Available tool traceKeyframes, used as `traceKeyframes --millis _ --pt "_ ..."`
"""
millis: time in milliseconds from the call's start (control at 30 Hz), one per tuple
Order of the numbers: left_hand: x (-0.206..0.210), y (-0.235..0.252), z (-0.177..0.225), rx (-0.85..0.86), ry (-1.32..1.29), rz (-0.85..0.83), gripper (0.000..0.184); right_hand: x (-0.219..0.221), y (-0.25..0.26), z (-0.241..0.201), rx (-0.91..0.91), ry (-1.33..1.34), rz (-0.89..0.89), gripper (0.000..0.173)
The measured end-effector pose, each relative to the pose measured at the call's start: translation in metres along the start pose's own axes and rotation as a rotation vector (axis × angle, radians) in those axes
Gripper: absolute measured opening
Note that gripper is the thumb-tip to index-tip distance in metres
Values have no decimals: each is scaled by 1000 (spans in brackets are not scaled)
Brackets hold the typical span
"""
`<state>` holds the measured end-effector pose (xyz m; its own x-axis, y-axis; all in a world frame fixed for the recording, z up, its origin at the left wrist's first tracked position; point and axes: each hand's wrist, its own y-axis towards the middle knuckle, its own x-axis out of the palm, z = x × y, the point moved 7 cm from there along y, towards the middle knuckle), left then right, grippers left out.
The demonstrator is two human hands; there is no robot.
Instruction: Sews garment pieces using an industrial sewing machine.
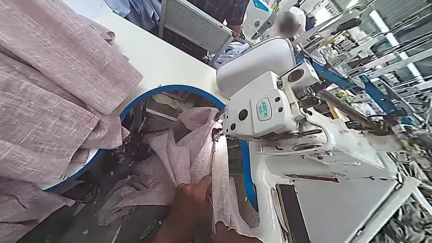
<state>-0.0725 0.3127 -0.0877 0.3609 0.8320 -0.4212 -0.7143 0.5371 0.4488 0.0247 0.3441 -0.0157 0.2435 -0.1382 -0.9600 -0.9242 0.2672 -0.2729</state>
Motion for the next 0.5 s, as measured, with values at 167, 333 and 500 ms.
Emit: traceKeyframes --millis 167,333,500 --pt "-6 -5 7 70 7 -87 27 -1 9 0 -2 -99 94 18" --pt "-9 -9 0 54 -101 -168 27 -2 5 4 -6 -58 118 32" --pt "-2 -15 -5 41 -210 -211 24 -5 1 2 -16 55 176 30"
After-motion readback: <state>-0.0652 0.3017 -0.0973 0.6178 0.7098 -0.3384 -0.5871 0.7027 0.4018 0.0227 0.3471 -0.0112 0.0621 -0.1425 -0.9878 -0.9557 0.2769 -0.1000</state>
